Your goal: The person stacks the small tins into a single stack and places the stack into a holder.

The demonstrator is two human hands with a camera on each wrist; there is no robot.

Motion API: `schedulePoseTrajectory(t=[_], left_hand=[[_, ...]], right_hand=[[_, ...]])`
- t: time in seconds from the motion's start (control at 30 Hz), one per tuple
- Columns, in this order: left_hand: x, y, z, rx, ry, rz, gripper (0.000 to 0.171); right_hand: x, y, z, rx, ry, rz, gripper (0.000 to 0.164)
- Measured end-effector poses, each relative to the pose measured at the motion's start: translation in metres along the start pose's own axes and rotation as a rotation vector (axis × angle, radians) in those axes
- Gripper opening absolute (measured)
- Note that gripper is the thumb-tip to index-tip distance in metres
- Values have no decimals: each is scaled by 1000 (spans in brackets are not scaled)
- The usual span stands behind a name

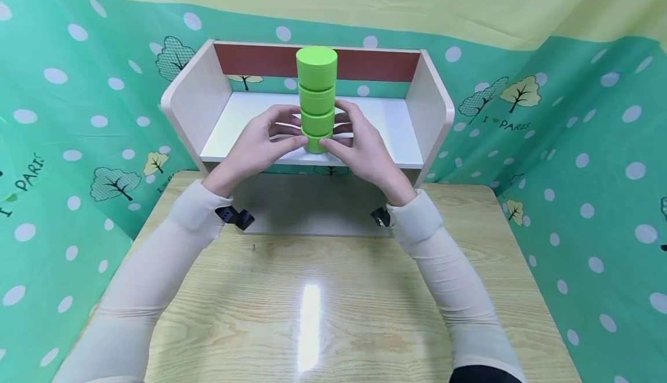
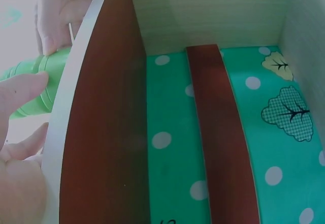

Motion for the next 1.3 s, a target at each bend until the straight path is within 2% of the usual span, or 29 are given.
schedulePoseTrajectory(t=[0.23, 0.5, 0.83, 1.3], left_hand=[[0, 0, 2, 29, -32, 29, 56], [-1, 2, 4, -7, -41, 59, 57], [-1, 3, 3, -24, -53, 53, 59], [-2, 3, 3, -32, -44, 37, 62]], right_hand=[[2, 0, 0, -23, -63, -31, 69], [-1, -2, -1, -38, -76, -41, 67], [-2, -4, 0, -26, -90, -44, 66], [-3, -6, 1, -16, -64, -64, 65]])
Point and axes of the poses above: each hand's wrist, its own x-axis towards the middle knuckle, its own z-axis out of the back of the hand, y = z × x, the point moved 6 cm from there along x, towards the middle knuckle, and after that the axes turned 15 degrees about -x, right-handed, at the moved point
